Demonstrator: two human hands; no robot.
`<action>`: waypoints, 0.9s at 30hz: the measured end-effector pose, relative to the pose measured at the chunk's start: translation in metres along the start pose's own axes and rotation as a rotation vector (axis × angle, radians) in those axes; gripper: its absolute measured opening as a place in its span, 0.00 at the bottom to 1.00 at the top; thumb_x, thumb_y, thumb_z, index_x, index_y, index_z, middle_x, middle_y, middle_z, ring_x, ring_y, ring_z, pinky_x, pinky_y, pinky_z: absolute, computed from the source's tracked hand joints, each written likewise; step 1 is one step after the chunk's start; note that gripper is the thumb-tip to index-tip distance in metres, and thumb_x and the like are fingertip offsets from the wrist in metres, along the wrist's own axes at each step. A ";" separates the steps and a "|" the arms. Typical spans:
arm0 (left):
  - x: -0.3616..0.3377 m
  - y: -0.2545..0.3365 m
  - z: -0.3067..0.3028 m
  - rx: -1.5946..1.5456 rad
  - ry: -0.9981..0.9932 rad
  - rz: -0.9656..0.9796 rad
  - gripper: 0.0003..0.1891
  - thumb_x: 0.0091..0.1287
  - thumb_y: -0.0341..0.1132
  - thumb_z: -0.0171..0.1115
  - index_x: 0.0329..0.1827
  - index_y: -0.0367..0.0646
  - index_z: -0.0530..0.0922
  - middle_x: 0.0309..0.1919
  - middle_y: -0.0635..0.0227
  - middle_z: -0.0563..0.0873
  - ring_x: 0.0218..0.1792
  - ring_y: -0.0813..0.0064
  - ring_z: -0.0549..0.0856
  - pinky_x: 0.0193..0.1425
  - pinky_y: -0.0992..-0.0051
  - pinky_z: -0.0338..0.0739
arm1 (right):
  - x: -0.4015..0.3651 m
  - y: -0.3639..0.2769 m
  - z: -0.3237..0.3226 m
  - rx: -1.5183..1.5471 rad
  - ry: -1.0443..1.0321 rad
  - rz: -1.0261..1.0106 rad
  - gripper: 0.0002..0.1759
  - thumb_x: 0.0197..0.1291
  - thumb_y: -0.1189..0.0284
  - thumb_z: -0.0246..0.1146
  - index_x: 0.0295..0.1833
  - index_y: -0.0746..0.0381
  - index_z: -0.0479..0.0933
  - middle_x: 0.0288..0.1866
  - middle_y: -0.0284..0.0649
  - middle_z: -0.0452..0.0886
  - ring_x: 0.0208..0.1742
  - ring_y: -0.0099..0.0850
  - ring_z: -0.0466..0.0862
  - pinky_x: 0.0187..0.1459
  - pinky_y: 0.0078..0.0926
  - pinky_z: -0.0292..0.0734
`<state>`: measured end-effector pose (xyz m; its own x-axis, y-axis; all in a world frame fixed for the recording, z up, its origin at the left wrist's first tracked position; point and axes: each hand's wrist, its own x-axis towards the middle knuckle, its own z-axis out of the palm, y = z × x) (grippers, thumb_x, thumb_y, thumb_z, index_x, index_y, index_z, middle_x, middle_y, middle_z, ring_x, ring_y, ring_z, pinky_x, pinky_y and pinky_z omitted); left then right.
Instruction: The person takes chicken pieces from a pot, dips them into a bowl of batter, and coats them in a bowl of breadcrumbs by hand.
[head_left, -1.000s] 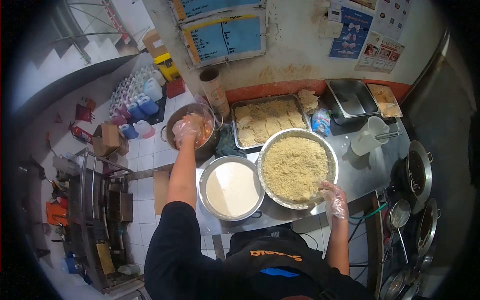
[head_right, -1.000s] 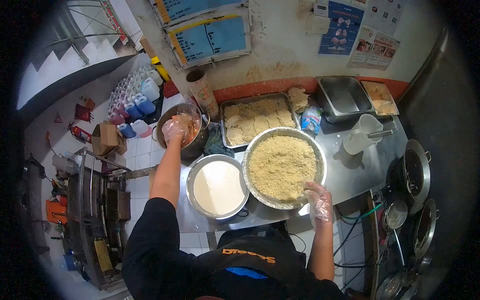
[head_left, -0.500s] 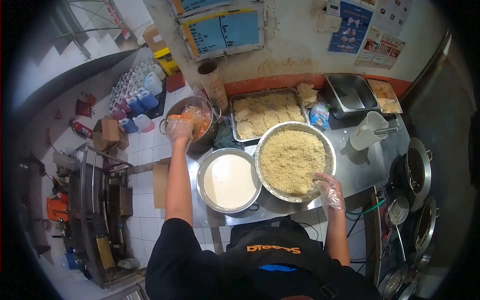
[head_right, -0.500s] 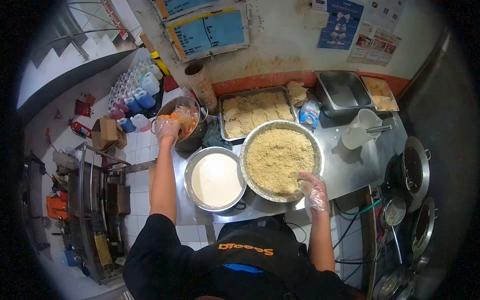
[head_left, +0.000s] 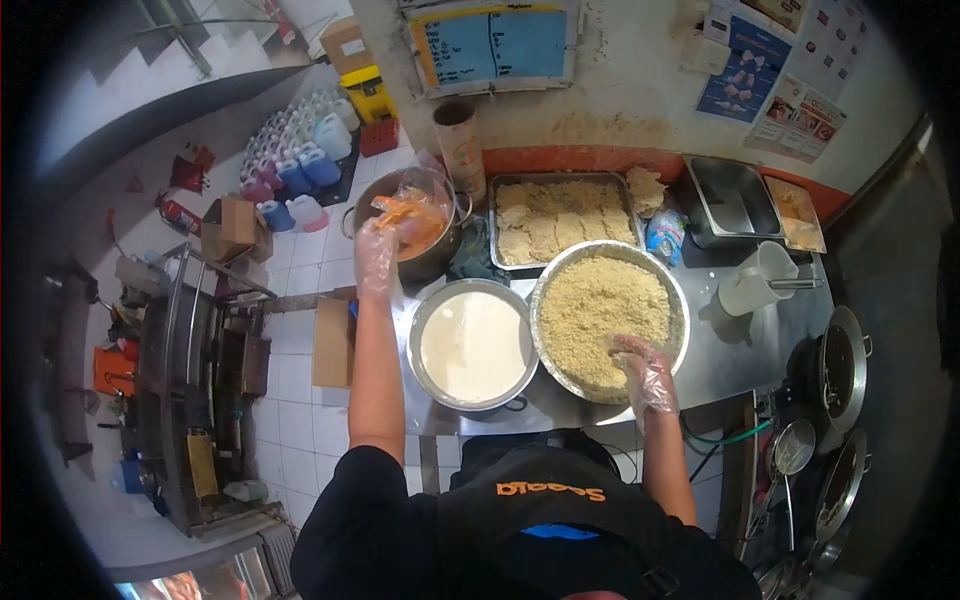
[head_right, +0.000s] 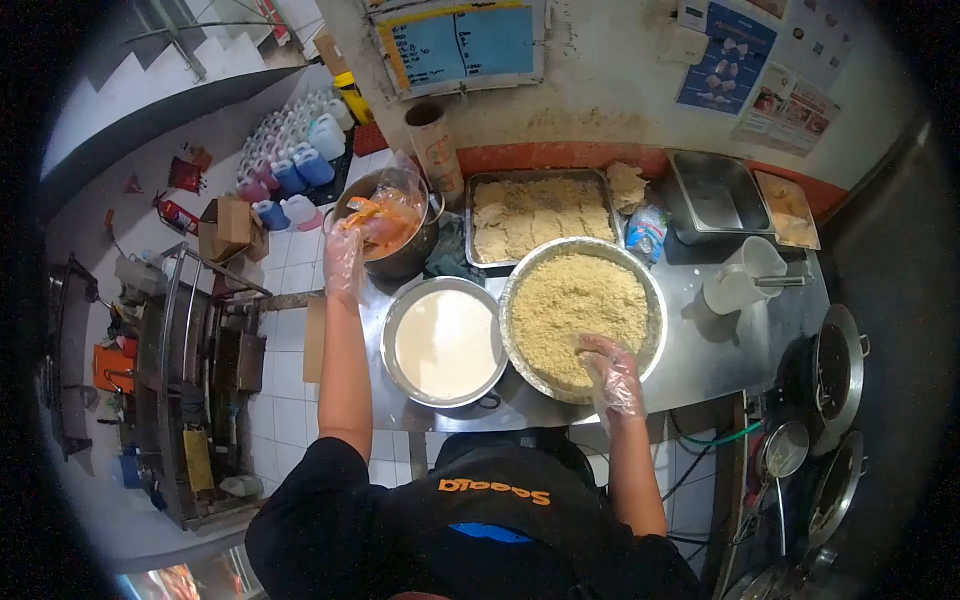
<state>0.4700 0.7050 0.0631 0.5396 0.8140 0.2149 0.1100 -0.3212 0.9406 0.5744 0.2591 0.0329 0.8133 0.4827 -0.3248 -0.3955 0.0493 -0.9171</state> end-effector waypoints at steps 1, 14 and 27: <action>-0.016 0.013 0.007 -0.289 -0.044 -0.112 0.14 0.62 0.32 0.59 0.49 0.37 0.77 0.40 0.63 0.84 0.39 0.70 0.85 0.44 0.73 0.82 | 0.003 0.003 0.008 0.028 -0.031 0.000 0.21 0.54 0.80 0.60 0.56 0.69 0.78 0.50 0.42 0.83 0.52 0.29 0.80 0.54 0.25 0.74; -0.175 0.042 0.050 -0.964 -0.296 -0.585 0.21 0.68 0.28 0.57 0.64 0.38 0.69 0.56 0.59 0.80 0.56 0.66 0.81 0.57 0.64 0.82 | 0.038 0.023 0.133 0.408 -0.418 0.197 0.24 0.62 0.75 0.63 0.63 0.67 0.69 0.54 0.43 0.79 0.50 0.29 0.81 0.52 0.27 0.78; -0.198 -0.038 0.009 -0.638 -0.118 -0.642 0.16 0.70 0.35 0.62 0.56 0.35 0.77 0.44 0.67 0.84 0.42 0.81 0.82 0.47 0.80 0.78 | 0.067 0.030 0.155 -0.676 -0.386 -0.188 0.20 0.52 0.64 0.66 0.49 0.64 0.83 0.37 0.44 0.87 0.35 0.29 0.84 0.40 0.30 0.80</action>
<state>0.3663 0.5520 -0.0172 0.6200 0.6778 -0.3951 -0.0453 0.5337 0.8445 0.5506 0.4283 0.0194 0.5863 0.7939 -0.1613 0.1789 -0.3211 -0.9300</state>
